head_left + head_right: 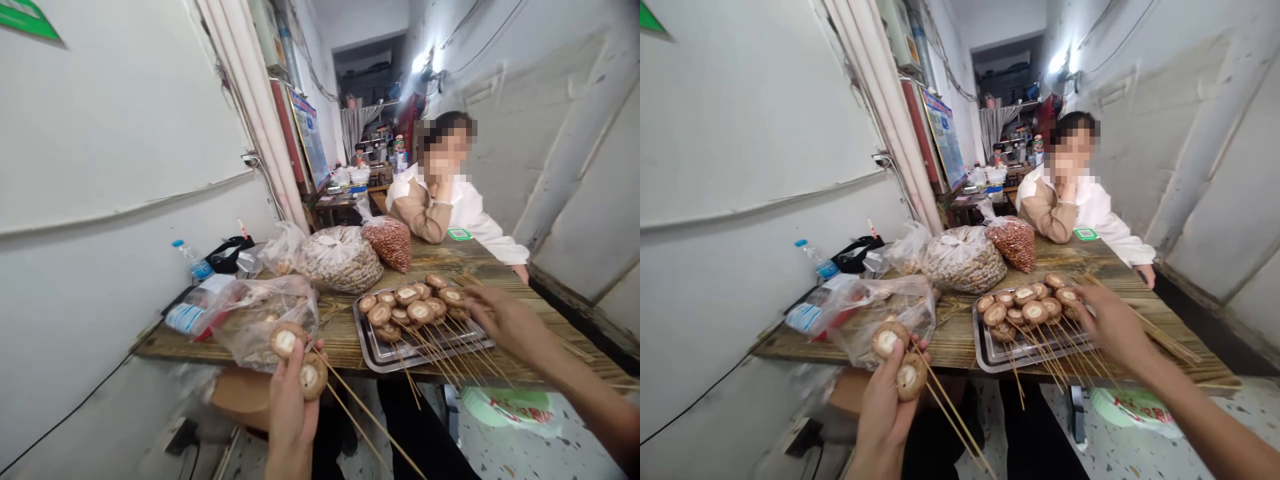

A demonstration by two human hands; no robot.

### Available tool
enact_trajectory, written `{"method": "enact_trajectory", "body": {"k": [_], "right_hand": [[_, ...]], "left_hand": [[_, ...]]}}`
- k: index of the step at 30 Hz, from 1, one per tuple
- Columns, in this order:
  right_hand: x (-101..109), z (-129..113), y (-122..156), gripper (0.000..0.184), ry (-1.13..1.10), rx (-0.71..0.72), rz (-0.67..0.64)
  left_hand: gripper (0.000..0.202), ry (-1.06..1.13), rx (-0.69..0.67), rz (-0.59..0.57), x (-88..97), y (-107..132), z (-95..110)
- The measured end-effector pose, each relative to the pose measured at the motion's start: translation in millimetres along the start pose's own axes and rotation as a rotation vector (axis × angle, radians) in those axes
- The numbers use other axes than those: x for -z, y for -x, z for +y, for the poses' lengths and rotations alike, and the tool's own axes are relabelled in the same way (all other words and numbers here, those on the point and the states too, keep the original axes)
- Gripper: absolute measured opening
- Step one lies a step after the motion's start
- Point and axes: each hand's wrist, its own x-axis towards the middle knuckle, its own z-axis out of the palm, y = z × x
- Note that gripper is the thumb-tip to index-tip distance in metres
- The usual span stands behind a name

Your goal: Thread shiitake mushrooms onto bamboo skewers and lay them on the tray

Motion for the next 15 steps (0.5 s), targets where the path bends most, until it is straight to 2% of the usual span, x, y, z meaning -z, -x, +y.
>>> {"method": "enact_trajectory", "body": {"k": [1,3,4,5,7,10,12,15], "right_hand": [[0.1,-31.7,10.9,0.033,-0.071,0.078,-0.083],[-1.0,-93.3,34.3,0.039,-0.312,0.222,-0.409],[-3.3,-119.6,43.9,0.043,-0.403,0.282,-0.528],[-7.4,-141.4,50.8,0.048,-0.483,0.276,-0.631],[-21.2,-169.9,55.9,0.049,-0.612,0.232,-0.714],[-49.0,-181.7,51.6,0.04,-0.756,0.157,-0.654],[-63.2,-178.5,49.9,0.036,-0.821,0.151,-0.562],[-68.8,-168.1,57.0,0.037,-0.795,0.197,-0.422]], "left_hand": [[0.015,0.001,-0.015,-0.001,-0.9,0.8,-1.2],[0.018,-0.009,-0.034,-0.019,-1.8,3.3,-2.3],[0.021,-0.027,-0.037,-0.036,-1.4,4.9,-2.1],[0.026,-0.051,-0.038,-0.055,-0.3,6.6,-1.5],[0.036,-0.11,-0.035,-0.093,3.6,9.6,0.7],[0.042,-0.138,-0.024,-0.114,11.3,10.8,3.7],[0.034,-0.082,-0.017,-0.109,15.7,8.4,4.9],[0.021,0.045,0.043,-0.056,19.8,0.8,7.9]]}}
